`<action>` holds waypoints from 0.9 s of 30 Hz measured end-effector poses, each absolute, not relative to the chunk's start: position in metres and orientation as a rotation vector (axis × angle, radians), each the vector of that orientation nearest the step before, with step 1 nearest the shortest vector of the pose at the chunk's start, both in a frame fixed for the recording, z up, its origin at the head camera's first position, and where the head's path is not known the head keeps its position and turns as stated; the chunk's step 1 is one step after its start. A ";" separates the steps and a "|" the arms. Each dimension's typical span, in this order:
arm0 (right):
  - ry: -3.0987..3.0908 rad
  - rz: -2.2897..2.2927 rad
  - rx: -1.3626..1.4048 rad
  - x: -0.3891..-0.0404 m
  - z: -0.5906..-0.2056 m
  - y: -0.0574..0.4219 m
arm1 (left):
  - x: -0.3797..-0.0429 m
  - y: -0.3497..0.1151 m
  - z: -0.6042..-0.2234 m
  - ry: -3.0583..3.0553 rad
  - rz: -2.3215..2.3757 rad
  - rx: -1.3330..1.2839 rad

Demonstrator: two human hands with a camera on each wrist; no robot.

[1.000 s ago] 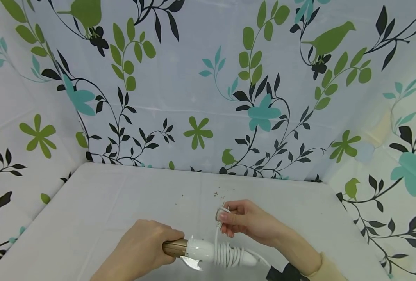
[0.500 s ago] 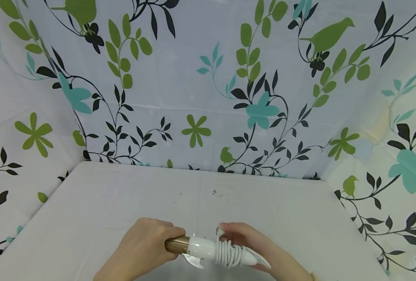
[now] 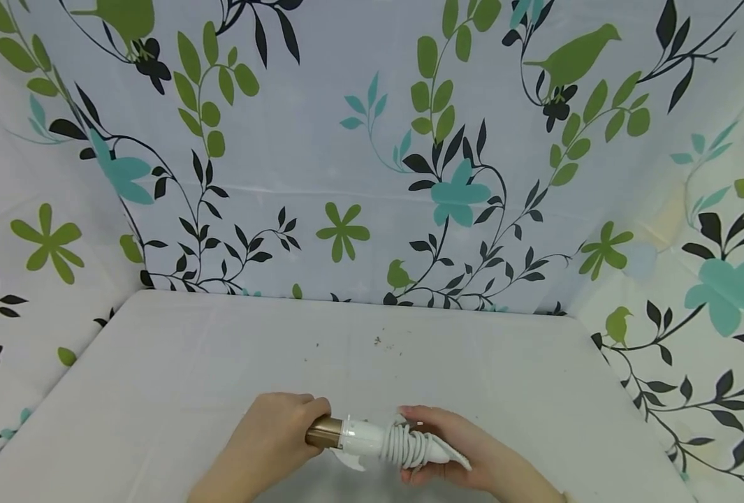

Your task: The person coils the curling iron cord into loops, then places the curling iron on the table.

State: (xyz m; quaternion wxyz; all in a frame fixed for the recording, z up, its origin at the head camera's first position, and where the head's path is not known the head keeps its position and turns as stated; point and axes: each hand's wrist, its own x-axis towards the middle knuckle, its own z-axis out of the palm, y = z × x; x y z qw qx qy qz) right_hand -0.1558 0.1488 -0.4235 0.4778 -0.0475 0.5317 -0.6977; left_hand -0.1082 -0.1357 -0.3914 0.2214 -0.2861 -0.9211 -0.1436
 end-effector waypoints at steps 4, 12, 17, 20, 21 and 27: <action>1.423 -1.674 -0.149 -0.165 -0.423 0.151 | -0.109 -0.129 -0.404 -2.557 -0.414 -0.765; 1.512 -1.634 -0.285 -0.180 -0.428 0.157 | -0.109 -0.130 -0.418 -2.732 -0.657 -0.784; 1.712 -1.579 -0.332 -0.186 -0.435 0.155 | -0.110 -0.135 -0.429 -2.748 -0.733 -0.857; 1.914 -1.514 -0.391 -0.188 -0.439 0.153 | -0.110 -0.135 -0.438 -2.729 -0.696 -0.882; 1.977 -1.486 -0.408 -0.189 -0.440 0.152 | -0.110 -0.136 -0.441 -2.727 -0.675 -0.895; 2.277 -1.323 -0.448 -0.188 -0.449 0.146 | -0.112 -0.138 -0.455 -2.731 -0.612 -0.958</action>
